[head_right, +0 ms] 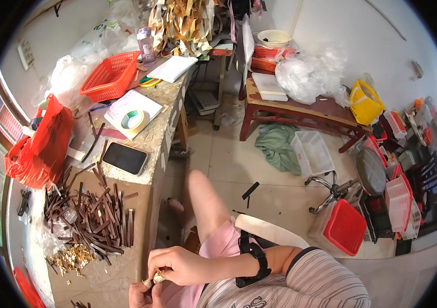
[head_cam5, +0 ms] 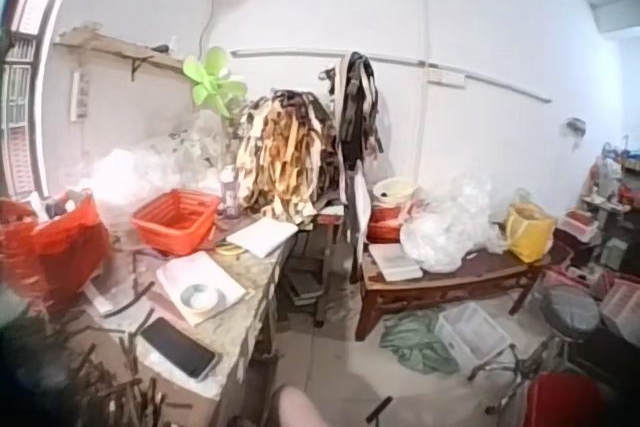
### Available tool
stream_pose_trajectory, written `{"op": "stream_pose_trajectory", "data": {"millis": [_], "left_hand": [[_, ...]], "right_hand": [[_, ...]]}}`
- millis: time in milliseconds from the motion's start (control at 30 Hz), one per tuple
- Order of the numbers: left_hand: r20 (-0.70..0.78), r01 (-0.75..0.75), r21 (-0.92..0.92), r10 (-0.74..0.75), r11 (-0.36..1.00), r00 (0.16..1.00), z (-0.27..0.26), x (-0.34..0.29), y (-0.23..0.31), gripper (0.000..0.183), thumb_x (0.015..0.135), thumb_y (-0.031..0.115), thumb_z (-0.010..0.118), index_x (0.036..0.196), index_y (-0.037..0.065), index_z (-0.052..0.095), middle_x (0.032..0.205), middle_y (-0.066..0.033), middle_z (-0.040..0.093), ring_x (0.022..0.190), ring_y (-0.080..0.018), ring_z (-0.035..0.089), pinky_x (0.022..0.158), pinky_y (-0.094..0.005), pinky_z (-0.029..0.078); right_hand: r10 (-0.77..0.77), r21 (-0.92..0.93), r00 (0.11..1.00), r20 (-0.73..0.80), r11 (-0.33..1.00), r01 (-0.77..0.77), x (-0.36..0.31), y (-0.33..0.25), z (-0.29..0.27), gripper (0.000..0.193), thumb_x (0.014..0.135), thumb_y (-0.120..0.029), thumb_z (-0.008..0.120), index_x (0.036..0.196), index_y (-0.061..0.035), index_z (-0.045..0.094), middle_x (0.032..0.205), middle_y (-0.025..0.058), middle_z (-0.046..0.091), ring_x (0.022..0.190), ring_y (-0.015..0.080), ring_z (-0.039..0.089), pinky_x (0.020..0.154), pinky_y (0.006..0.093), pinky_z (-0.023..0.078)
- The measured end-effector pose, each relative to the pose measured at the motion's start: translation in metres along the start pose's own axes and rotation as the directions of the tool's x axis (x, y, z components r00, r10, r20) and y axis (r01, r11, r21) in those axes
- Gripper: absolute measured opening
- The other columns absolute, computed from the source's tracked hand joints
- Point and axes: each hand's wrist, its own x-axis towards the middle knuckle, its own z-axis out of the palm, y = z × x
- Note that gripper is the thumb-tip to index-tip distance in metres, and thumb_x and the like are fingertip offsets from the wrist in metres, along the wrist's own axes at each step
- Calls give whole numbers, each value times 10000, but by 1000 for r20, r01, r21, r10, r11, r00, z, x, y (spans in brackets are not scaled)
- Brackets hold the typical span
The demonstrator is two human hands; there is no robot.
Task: Assembling gold-colored buckles onto brown leather shoe straps at a manual workstation.
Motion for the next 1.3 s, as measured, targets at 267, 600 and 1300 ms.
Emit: {"op": "stream_pose_trajectory", "data": {"millis": [267,600,1300], "left_hand": [[-76,-23,31,25,999,997,0,2,10,144,713,-142,672,801,-58,595,769,-100,581,685,-167,544,611,-254,454],[-133,-300,13,299,954,945,-4,1,4,210,618,-25,765,768,22,626,756,-105,607,628,-198,600,549,-260,462],[-118,7,264,25,965,993,-39,-6,11,130,776,19,684,899,1,646,761,-95,620,572,-180,588,515,-254,460]], "right_hand": [[-102,89,993,-59,990,107,2,1,7,124,768,111,501,836,19,550,843,83,538,735,190,544,651,289,416],[159,655,957,242,701,-282,16,-4,10,486,822,101,543,1255,-29,364,903,52,570,836,125,579,733,233,472],[516,373,812,272,722,-583,43,11,27,217,896,-71,555,1053,72,601,917,117,646,758,165,648,561,258,573]]}}
